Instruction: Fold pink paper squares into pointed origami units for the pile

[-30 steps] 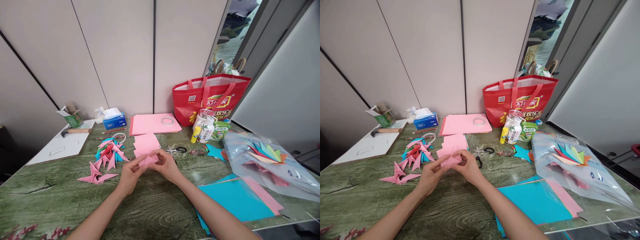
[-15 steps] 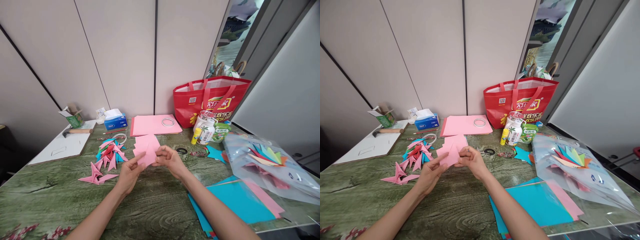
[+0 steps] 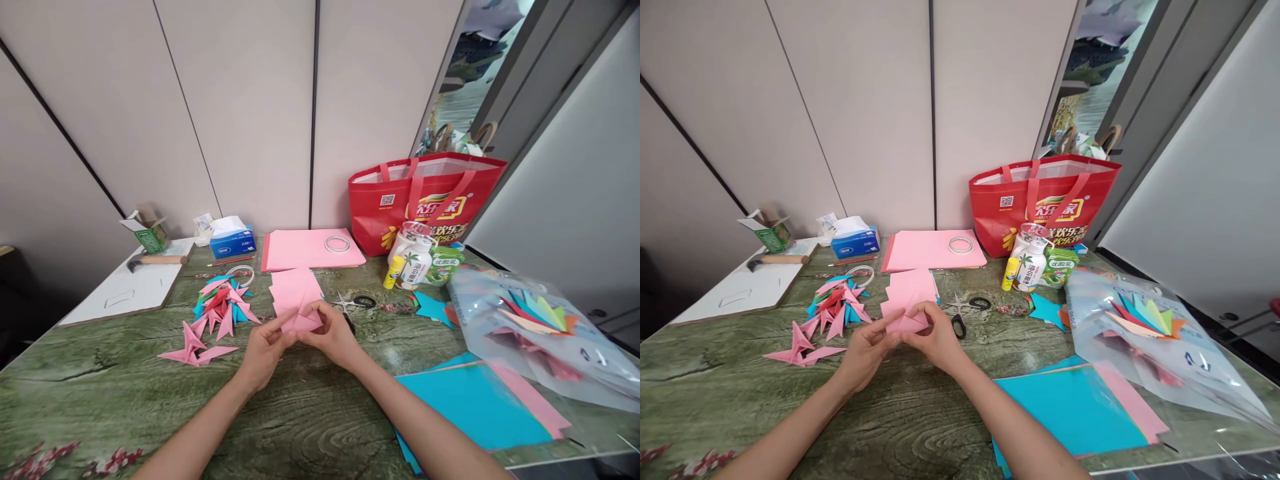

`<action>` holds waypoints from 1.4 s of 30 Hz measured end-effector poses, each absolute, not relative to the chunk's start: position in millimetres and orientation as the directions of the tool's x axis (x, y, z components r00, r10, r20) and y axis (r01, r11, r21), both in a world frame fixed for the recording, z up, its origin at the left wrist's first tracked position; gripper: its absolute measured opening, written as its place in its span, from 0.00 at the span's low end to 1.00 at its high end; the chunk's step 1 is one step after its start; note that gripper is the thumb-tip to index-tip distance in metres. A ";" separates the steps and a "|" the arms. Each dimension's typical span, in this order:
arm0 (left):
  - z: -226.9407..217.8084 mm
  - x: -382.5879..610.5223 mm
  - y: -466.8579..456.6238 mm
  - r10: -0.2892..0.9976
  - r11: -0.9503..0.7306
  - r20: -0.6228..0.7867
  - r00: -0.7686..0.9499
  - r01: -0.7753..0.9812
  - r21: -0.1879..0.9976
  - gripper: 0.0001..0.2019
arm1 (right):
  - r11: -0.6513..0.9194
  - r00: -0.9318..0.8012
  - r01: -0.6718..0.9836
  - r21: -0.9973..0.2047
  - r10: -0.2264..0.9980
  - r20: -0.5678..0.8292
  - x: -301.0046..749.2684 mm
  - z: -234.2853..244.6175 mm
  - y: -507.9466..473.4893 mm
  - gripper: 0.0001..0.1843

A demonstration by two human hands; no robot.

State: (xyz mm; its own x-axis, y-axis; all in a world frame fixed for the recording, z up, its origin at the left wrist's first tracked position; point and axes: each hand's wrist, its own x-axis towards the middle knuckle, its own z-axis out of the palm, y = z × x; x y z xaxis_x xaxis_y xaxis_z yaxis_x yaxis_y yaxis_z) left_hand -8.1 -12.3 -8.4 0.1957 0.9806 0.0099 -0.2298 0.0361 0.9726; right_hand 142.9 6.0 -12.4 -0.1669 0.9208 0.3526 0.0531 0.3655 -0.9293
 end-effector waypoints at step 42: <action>-5.4 -12.0 -2.6 0.996 0.048 -0.042 0.075 -0.077 0.996 0.16 | 0.357 -0.122 0.109 -0.928 0.931 0.344 152.0 -17.3 14.3 0.14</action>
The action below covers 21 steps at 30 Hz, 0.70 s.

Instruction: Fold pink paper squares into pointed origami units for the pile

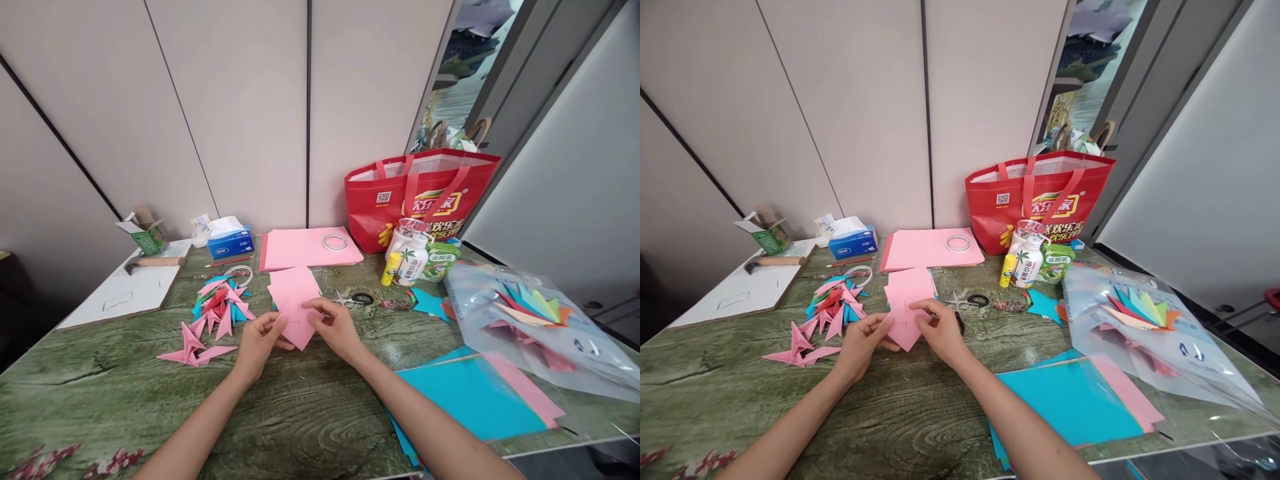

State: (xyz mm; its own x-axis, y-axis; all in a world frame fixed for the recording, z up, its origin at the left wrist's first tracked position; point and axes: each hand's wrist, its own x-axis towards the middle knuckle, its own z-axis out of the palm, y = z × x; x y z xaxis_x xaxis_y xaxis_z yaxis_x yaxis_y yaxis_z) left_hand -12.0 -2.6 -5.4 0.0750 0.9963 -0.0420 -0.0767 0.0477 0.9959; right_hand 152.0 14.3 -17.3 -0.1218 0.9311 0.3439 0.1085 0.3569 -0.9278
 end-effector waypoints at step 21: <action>-2.4 -8.0 -8.1 0.938 0.185 -0.169 0.303 -0.024 0.983 0.14 | 0.266 0.003 -0.144 -0.953 0.963 0.269 149.8 -21.5 16.3 0.15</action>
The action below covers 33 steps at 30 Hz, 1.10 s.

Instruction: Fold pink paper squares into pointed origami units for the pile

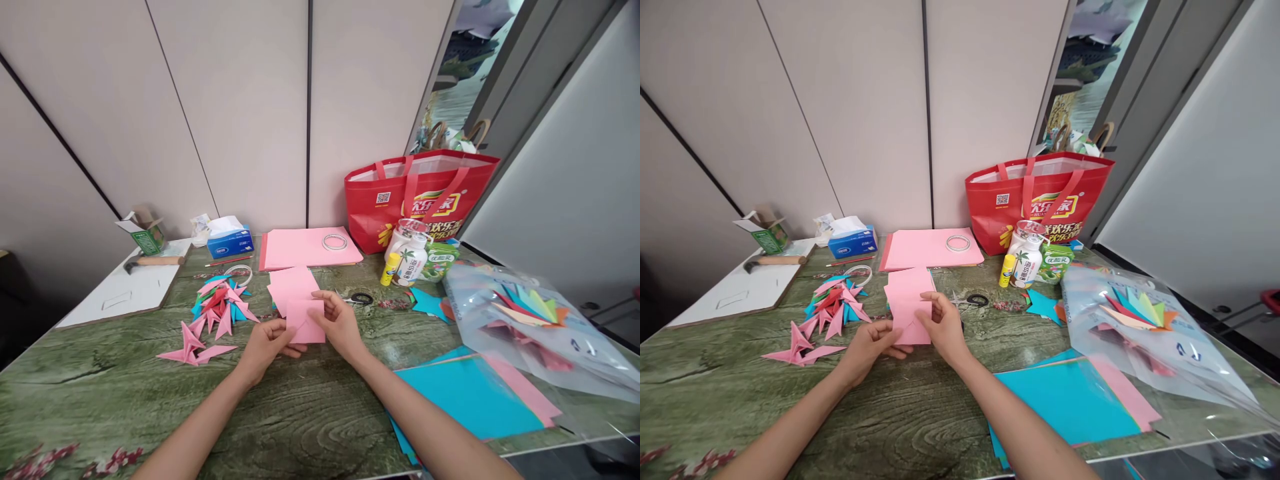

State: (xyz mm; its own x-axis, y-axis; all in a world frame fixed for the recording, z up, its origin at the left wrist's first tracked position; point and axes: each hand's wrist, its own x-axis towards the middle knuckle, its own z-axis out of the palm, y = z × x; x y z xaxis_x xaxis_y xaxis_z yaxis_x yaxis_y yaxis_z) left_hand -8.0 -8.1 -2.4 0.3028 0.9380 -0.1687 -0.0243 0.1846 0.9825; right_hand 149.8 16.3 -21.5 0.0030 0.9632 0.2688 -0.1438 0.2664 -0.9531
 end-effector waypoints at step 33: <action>-3.8 -18.4 0.0 0.992 0.113 -0.078 0.101 -0.407 0.906 0.16 | 0.729 -0.286 0.268 -0.630 0.684 0.671 150.6 -19.1 8.6 0.04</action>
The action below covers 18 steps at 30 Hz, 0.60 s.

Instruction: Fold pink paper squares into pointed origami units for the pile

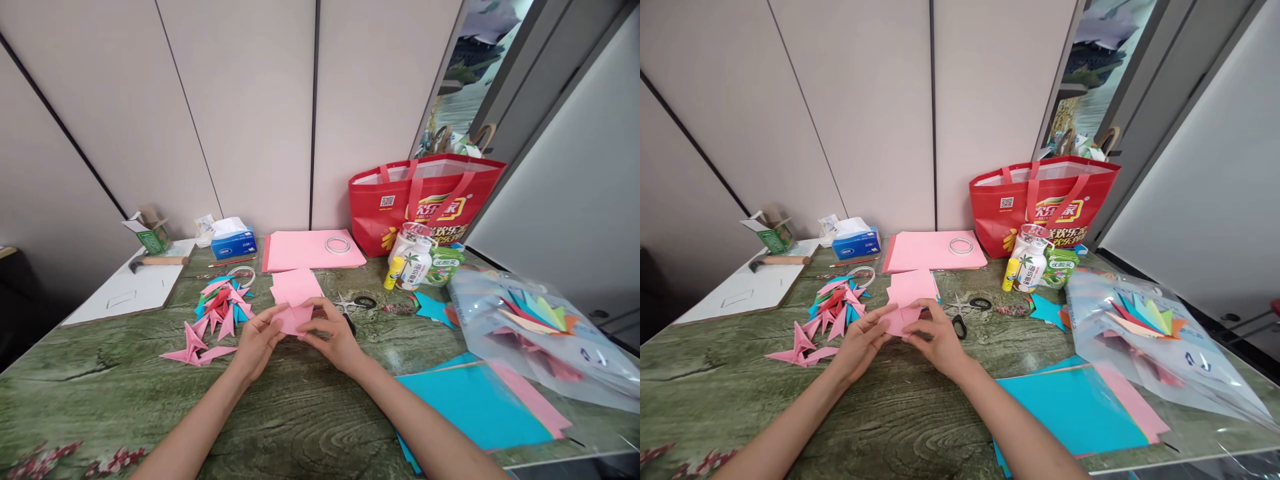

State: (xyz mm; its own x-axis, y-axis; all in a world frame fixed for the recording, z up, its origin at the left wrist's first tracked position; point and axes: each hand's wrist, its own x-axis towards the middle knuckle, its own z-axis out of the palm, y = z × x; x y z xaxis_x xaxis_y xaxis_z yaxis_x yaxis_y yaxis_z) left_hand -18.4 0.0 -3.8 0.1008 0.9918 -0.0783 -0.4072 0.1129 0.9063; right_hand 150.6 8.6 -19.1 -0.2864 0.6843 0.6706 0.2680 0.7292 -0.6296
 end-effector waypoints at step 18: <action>-3.6 -16.6 -2.3 0.991 0.107 -0.070 0.112 -0.378 0.919 0.17 | 0.756 -0.330 0.323 -0.569 0.653 0.681 153.0 -10.9 9.1 0.03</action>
State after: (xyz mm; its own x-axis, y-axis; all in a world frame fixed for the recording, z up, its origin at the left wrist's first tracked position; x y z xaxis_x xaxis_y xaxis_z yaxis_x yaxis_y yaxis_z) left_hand -16.6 -2.3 -3.6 0.1120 0.9913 -0.0697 -0.3784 0.1074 0.9194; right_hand 153.0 9.1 -10.9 -0.3296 0.6534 0.6815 0.3232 0.7563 -0.5689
